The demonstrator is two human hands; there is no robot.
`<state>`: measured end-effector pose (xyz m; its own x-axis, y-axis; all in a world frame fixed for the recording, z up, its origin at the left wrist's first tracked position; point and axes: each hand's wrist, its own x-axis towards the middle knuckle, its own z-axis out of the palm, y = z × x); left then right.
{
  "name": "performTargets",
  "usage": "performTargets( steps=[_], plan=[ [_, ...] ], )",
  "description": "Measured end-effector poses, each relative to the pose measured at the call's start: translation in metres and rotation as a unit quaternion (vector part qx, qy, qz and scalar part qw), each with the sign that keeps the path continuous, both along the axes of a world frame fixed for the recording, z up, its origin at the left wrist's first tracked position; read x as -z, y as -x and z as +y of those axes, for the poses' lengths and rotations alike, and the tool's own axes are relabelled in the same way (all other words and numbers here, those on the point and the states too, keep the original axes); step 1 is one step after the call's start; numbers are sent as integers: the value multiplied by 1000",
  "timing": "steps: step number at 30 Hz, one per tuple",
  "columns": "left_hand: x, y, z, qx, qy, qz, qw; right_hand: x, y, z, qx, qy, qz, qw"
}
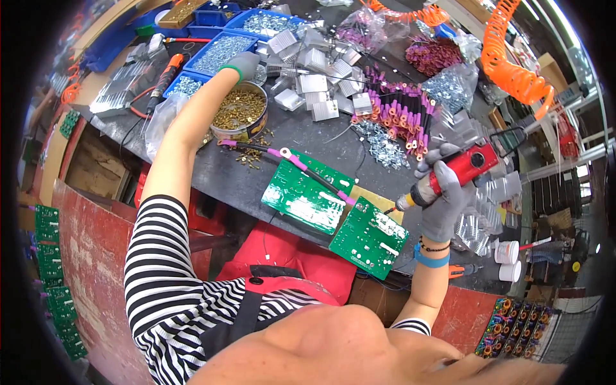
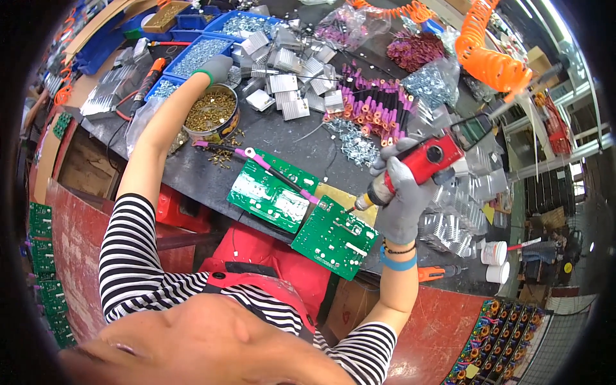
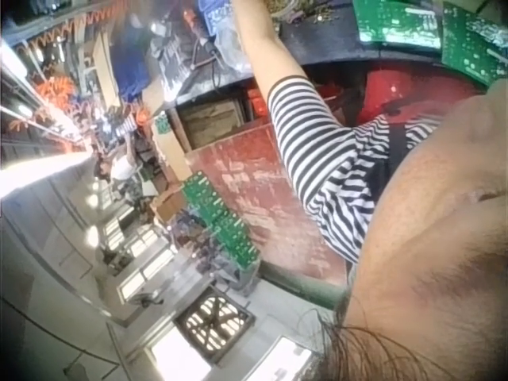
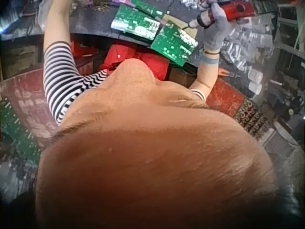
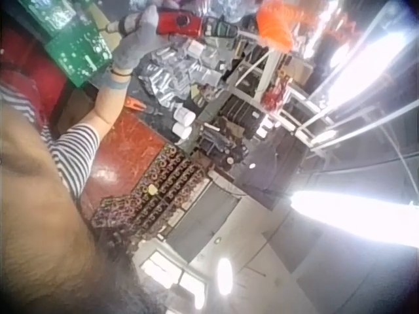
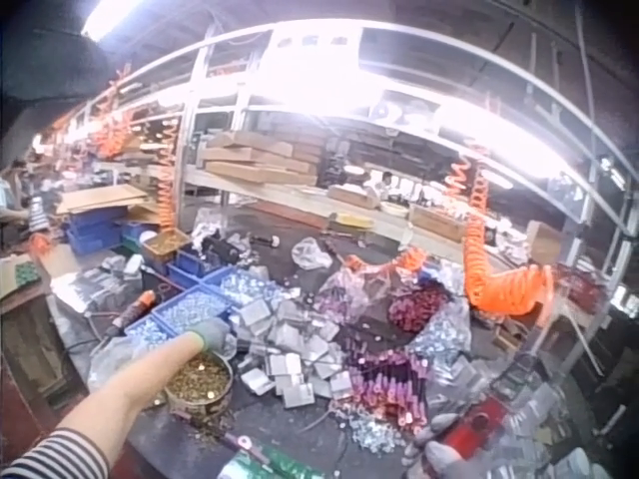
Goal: The person assembles electronic components and heatsinks onto printed circuit boards by securing them with screws using a power screwdriver.
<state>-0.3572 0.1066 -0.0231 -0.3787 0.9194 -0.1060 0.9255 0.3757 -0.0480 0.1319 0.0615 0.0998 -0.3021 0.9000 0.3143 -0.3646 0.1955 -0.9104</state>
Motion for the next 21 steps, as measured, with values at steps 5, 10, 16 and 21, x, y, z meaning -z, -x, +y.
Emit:
performTargets(
  steps=[5, 10, 16, 21],
  plan=[
    [2, 0, 0, -26, -26, -6, 999, 1, 3, 4, 13, 0, -25, 1000],
    [14, 16, 1, -1, -60, -1, 998, -1, 5, 6, 14, 0, -16, 1000],
    [19, 35, -6, -20, -126, -24, 992, -2, 7, 4, 3, -20, -7, 1000],
    [17, 30, -15, -55, -214, -215, 951, 1, 4, 5, 10, -8, -21, 1000]
  ],
)
